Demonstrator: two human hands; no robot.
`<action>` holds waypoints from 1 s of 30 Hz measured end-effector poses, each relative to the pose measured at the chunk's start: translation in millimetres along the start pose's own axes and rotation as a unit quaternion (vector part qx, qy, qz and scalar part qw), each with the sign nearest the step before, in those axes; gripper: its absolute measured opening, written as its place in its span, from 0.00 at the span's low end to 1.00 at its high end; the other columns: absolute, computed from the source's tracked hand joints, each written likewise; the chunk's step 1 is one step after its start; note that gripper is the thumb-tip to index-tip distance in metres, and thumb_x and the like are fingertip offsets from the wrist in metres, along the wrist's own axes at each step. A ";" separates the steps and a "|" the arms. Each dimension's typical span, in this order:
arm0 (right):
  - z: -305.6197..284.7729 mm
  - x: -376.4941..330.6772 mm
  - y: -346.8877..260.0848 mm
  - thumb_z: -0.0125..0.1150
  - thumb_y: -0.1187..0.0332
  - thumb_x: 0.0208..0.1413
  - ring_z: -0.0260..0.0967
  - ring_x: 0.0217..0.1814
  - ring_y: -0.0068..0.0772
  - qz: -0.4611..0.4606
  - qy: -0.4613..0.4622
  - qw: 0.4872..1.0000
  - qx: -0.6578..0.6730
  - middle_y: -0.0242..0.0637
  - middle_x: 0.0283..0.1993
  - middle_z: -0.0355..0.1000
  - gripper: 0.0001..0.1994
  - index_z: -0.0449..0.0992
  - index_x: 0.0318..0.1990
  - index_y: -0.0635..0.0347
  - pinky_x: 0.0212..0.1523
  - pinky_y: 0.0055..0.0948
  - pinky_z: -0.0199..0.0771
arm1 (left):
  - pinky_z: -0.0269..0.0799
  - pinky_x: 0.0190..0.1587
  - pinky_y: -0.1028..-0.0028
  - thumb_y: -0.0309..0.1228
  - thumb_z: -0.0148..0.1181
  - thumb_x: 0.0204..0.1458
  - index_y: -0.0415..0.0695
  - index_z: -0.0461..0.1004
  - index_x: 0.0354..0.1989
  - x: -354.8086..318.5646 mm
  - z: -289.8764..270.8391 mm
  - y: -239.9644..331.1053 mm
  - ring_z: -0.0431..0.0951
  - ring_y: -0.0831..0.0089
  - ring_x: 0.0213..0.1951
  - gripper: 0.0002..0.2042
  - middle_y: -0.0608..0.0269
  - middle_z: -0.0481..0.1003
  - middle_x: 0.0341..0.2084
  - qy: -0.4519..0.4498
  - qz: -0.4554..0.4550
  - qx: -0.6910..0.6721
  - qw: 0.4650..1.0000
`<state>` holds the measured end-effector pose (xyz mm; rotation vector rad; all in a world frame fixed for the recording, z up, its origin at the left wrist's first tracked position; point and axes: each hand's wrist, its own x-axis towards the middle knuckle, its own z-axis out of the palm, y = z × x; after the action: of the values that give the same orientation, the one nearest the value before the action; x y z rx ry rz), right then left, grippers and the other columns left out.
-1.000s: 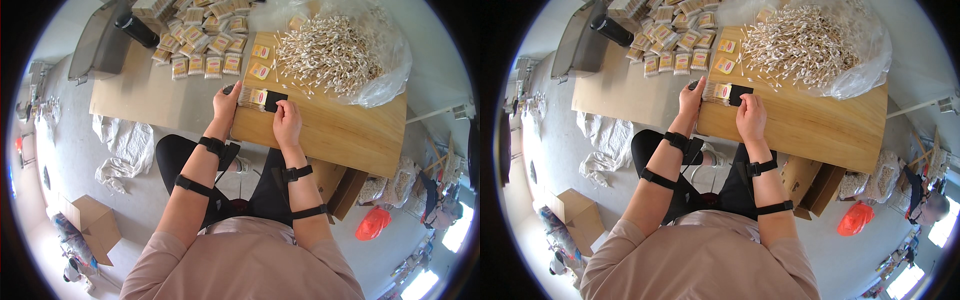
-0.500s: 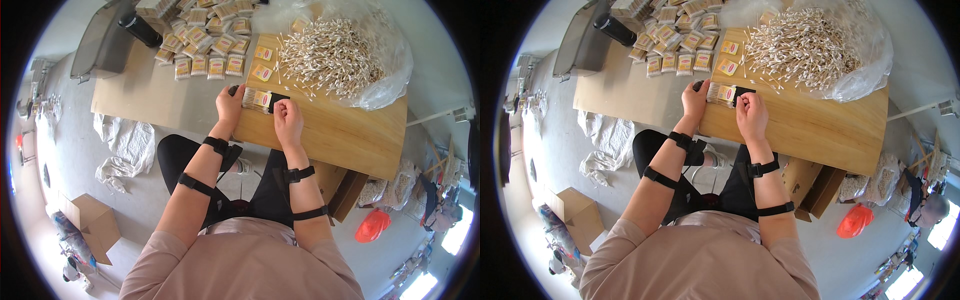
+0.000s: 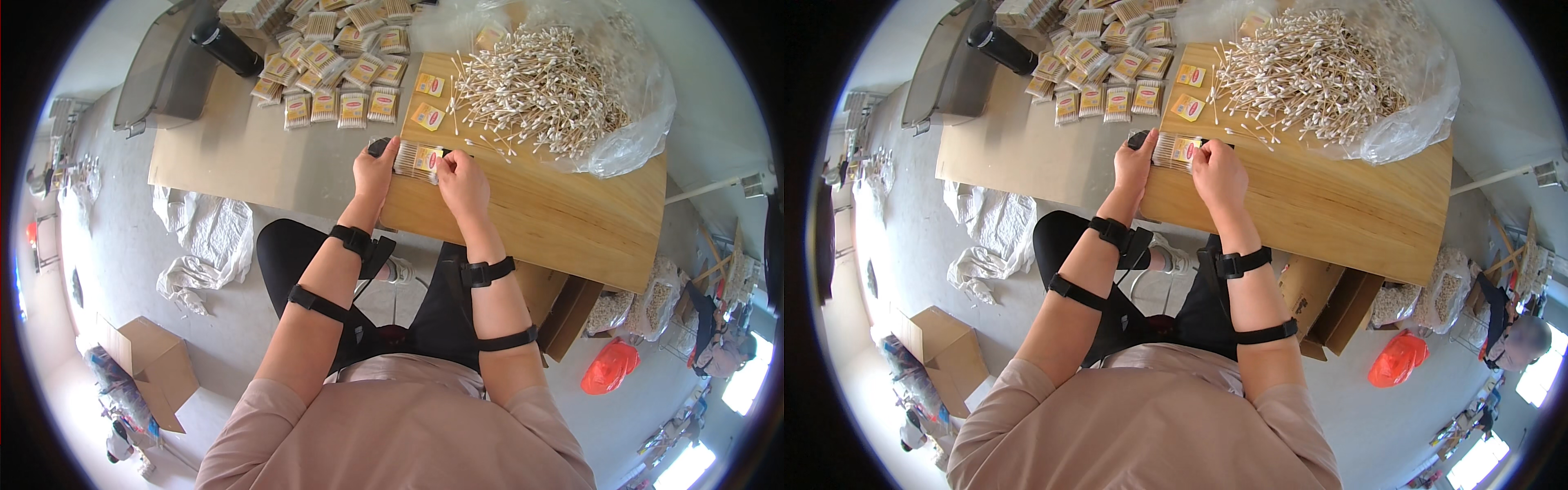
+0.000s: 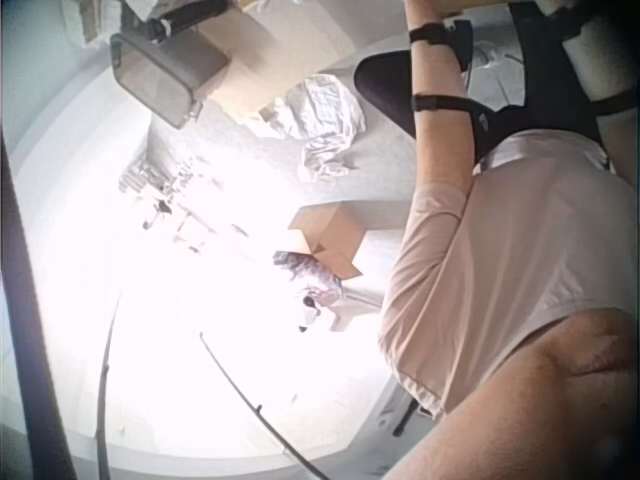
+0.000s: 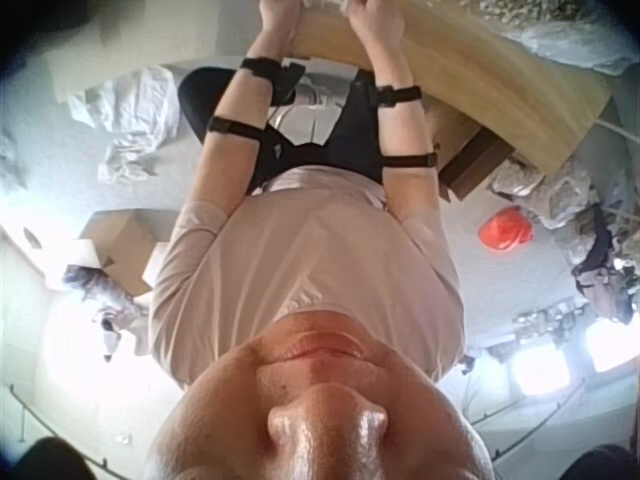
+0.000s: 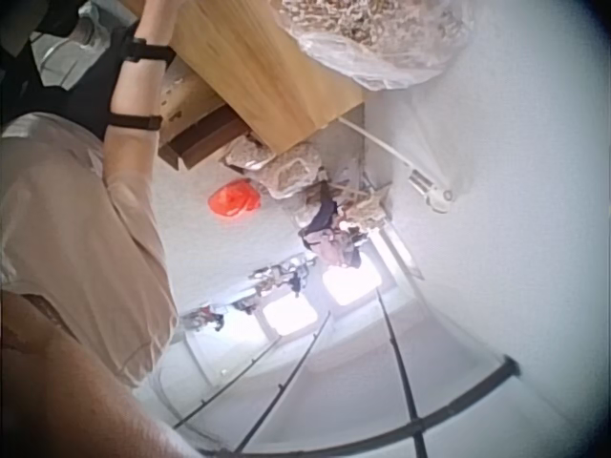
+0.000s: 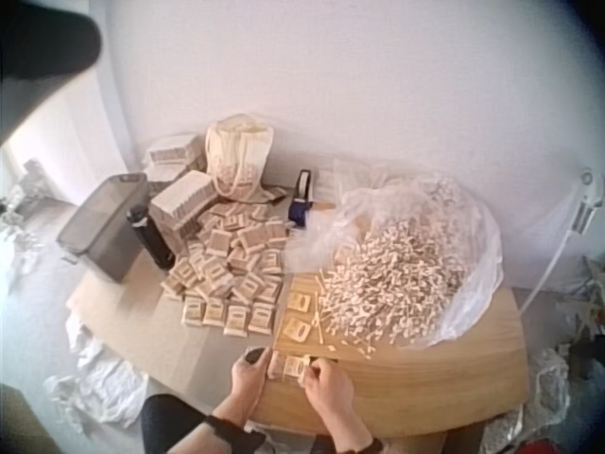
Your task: Packaging bunches of cotton swabs into small plastic bags.
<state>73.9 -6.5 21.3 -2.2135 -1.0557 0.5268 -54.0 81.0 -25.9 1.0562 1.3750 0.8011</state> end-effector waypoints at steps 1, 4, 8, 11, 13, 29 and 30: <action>0.0 0.9 -0.7 0.59 0.61 0.54 0.72 0.31 0.48 0.006 -0.006 1.000 0.000 0.42 0.28 0.74 0.11 0.74 0.27 0.59 0.31 0.42 0.71 | 0.71 0.33 0.74 0.42 0.68 0.50 0.35 0.78 0.35 0.6 -0.3 -1.3 0.75 0.78 0.28 0.19 0.61 0.79 0.26 0.001 0.000 0.000 1.000; -0.6 2.1 -3.8 0.59 0.60 0.55 0.72 0.31 0.49 0.015 -0.024 1.000 0.010 0.44 0.27 0.74 0.12 0.74 0.28 0.60 0.31 0.43 0.71 | 0.72 0.33 0.74 0.42 0.68 0.50 0.35 0.78 0.34 2.8 -0.8 -4.7 0.76 0.77 0.28 0.19 0.61 0.79 0.26 0.001 0.004 -0.010 1.000; 1.6 3.3 -2.8 0.59 0.60 0.55 0.72 0.30 0.51 0.012 -0.033 0.999 0.026 0.46 0.26 0.74 0.13 0.73 0.28 0.62 0.31 0.43 0.71 | 0.71 0.32 0.75 0.43 0.68 0.50 0.36 0.78 0.34 2.0 0.4 -3.1 0.75 0.78 0.27 0.19 0.63 0.79 0.26 0.001 -0.001 0.017 1.000; 1.8 3.2 -5.8 0.60 0.60 0.54 0.72 0.30 0.51 0.020 -0.040 0.998 0.044 0.46 0.26 0.74 0.13 0.73 0.28 0.62 0.31 0.43 0.71 | 0.71 0.30 0.76 0.42 0.68 0.51 0.37 0.78 0.34 2.4 -1.3 -2.7 0.74 0.79 0.27 0.18 0.65 0.78 0.25 0.001 -0.002 0.029 1.000; 3.1 4.7 -3.7 0.60 0.60 0.53 0.72 0.30 0.51 0.019 -0.041 0.998 0.035 0.47 0.26 0.74 0.13 0.73 0.27 0.63 0.31 0.43 0.71 | 0.71 0.30 0.76 0.43 0.68 0.51 0.37 0.78 0.34 1.5 -0.8 -1.4 0.74 0.79 0.27 0.18 0.65 0.78 0.25 0.001 -0.004 0.034 0.999; -8.8 21.2 -19.0 0.62 0.58 0.52 0.74 0.32 0.49 0.047 -0.122 0.991 0.005 0.45 0.26 0.75 0.13 0.76 0.26 0.59 0.34 0.42 0.71 | 0.70 0.30 0.76 0.44 0.67 0.51 0.36 0.78 0.33 4.3 -0.4 -5.7 0.73 0.80 0.26 0.19 0.65 0.78 0.24 0.005 0.004 0.031 1.000; -8.5 20.9 -19.8 0.62 0.58 0.52 0.74 0.32 0.49 0.047 -0.121 0.992 0.005 0.45 0.26 0.75 0.13 0.76 0.26 0.59 0.34 0.42 0.71 | 0.70 0.30 0.75 0.44 0.67 0.51 0.36 0.78 0.33 4.1 0.8 -3.5 0.73 0.80 0.26 0.19 0.65 0.78 0.24 0.008 0.013 0.037 0.999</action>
<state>80.5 16.6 39.2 -2.2402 -1.0694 0.8568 -53.4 83.4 -30.7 1.1282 1.4161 0.7838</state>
